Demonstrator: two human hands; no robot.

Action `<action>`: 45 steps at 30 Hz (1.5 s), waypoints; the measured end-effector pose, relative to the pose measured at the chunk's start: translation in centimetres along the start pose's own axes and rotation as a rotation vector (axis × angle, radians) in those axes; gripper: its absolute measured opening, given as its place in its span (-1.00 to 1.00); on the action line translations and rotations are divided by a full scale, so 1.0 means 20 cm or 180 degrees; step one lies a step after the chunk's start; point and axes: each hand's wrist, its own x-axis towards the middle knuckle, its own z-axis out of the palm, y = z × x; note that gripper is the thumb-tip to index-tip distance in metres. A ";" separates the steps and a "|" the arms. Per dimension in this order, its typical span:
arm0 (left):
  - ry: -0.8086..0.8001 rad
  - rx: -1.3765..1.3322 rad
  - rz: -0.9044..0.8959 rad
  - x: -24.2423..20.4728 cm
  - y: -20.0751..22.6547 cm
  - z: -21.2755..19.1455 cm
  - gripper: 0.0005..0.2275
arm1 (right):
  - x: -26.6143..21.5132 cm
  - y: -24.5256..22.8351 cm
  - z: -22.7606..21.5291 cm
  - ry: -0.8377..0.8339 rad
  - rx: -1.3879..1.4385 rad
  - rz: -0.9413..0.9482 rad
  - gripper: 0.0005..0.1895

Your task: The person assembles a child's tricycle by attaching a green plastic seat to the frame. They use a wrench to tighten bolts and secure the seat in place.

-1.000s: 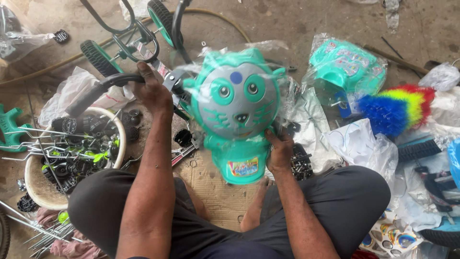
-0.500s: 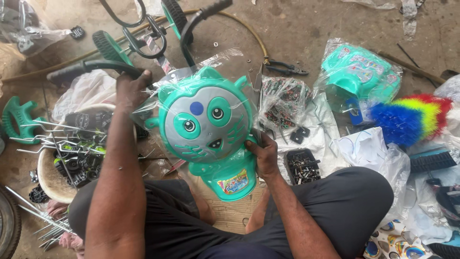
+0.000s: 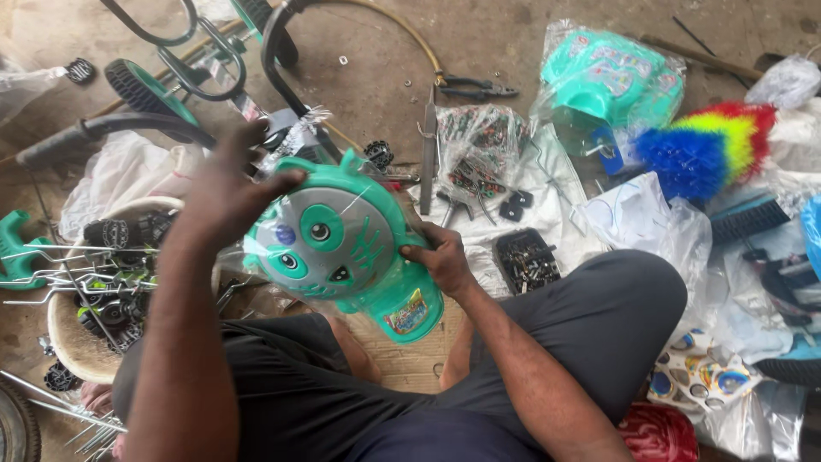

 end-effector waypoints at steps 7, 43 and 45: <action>-0.0595 0.0114 -0.0584 0.10 -0.06 0.27 -0.50 | 0.01 0.11 -0.11 -0.0016 -0.0399 0.0015 -0.61; -0.0640 0.0222 0.1335 0.49 -0.15 1.94 -0.78 | 0.81 0.55 -1.28 -0.0388 -0.4669 0.0090 -0.50; -0.0649 0.0225 0.1204 0.62 -0.16 2.11 -0.77 | 0.80 0.58 -1.30 -0.0347 -0.4998 -0.0324 -0.61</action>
